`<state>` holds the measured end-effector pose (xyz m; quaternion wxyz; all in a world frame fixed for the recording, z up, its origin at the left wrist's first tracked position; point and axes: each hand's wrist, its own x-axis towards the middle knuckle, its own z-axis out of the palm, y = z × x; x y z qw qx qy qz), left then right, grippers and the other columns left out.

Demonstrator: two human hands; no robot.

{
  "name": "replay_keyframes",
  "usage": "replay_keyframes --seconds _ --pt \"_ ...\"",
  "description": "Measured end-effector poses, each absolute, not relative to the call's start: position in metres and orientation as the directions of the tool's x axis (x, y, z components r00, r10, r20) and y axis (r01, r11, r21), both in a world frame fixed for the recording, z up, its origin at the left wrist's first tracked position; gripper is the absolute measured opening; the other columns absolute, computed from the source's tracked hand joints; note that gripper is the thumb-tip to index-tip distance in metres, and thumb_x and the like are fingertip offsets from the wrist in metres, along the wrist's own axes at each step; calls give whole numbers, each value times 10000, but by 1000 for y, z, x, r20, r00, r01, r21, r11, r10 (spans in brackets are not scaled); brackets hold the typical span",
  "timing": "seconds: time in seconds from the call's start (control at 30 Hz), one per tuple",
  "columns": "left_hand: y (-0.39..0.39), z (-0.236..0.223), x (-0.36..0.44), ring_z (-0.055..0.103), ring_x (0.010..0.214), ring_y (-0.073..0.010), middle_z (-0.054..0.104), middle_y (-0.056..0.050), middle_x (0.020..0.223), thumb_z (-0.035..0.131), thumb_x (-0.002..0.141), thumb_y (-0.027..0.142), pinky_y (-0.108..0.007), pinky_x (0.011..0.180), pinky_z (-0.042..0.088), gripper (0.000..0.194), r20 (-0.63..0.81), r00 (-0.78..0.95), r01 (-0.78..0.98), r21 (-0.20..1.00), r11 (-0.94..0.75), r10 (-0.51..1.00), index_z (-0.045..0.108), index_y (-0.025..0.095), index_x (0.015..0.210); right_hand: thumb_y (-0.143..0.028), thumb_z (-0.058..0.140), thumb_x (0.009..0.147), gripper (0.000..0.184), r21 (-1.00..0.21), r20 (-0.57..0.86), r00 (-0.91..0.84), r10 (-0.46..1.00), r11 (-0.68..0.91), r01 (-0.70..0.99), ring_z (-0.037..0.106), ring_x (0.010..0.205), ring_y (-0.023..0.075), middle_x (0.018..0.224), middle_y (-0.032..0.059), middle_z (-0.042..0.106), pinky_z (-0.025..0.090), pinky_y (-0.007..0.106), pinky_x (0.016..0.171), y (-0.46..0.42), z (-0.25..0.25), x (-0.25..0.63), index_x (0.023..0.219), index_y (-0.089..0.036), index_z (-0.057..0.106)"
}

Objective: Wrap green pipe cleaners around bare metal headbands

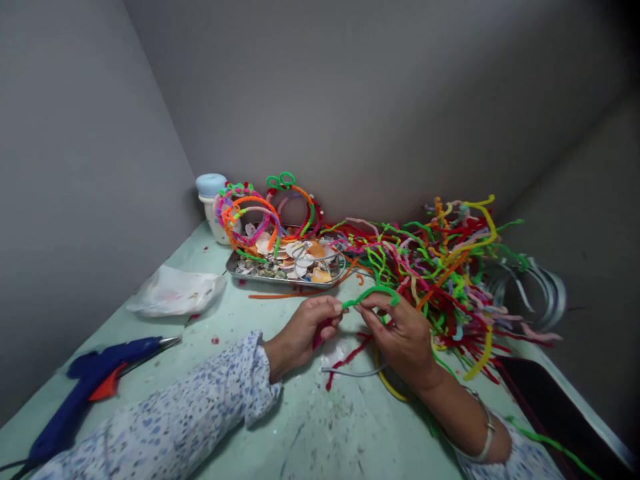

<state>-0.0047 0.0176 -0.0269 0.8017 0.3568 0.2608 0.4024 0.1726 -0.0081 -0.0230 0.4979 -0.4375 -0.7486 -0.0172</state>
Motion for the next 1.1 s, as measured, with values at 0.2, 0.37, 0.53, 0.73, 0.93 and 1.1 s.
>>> replay_keyframes --seconds 0.2,0.37,0.53,0.73,0.93,1.1 --pt "17 -26 -5 280 446 -24 413 60 583 662 727 192 -145 398 195 138 -128 533 -464 782 416 836 537 134 724 -144 622 860 134 -382 756 -159 636 624 682 659 846 168 888 37 682 532 309 775 -8 -19 171 964 -225 643" --pt "17 -25 -4 275 449 -25 408 58 583 660 724 200 -146 399 194 147 -113 531 -457 796 397 840 531 133 699 -142 588 877 165 -396 748 -171 641 639 659 663 880 177 915 42 688 548 336 810 -9 -19 171 981 -244 666" --pt "16 -24 -4 272 450 -26 405 59 581 666 718 199 -149 399 189 149 -124 526 -451 798 399 842 533 134 703 -134 604 864 198 -353 778 -170 605 644 679 673 885 175 948 47 694 562 325 808 -9 -21 172 1010 -242 682" --pt "16 -23 -4 267 446 -27 400 63 570 673 715 220 -154 402 184 156 -130 525 -436 808 397 841 545 133 708 -133 610 861 219 -293 789 -202 581 643 707 670 891 170 965 52 692 563 311 809 -10 -21 174 1038 -236 686" --pt "15 -23 -4 272 448 -28 401 61 572 683 713 246 -165 409 177 182 -121 522 -423 823 379 844 541 133 700 -146 603 870 207 -265 777 -229 586 634 727 668 878 172 959 55 702 559 310 793 -10 -19 175 1038 -234 687" --pt "15 -22 -4 280 446 -27 414 60 572 681 713 228 -171 414 171 164 -136 510 -414 826 381 849 547 136 729 -140 604 867 196 -240 773 -256 581 640 730 667 863 171 947 58 705 555 308 780 -11 -15 174 1028 -221 683"
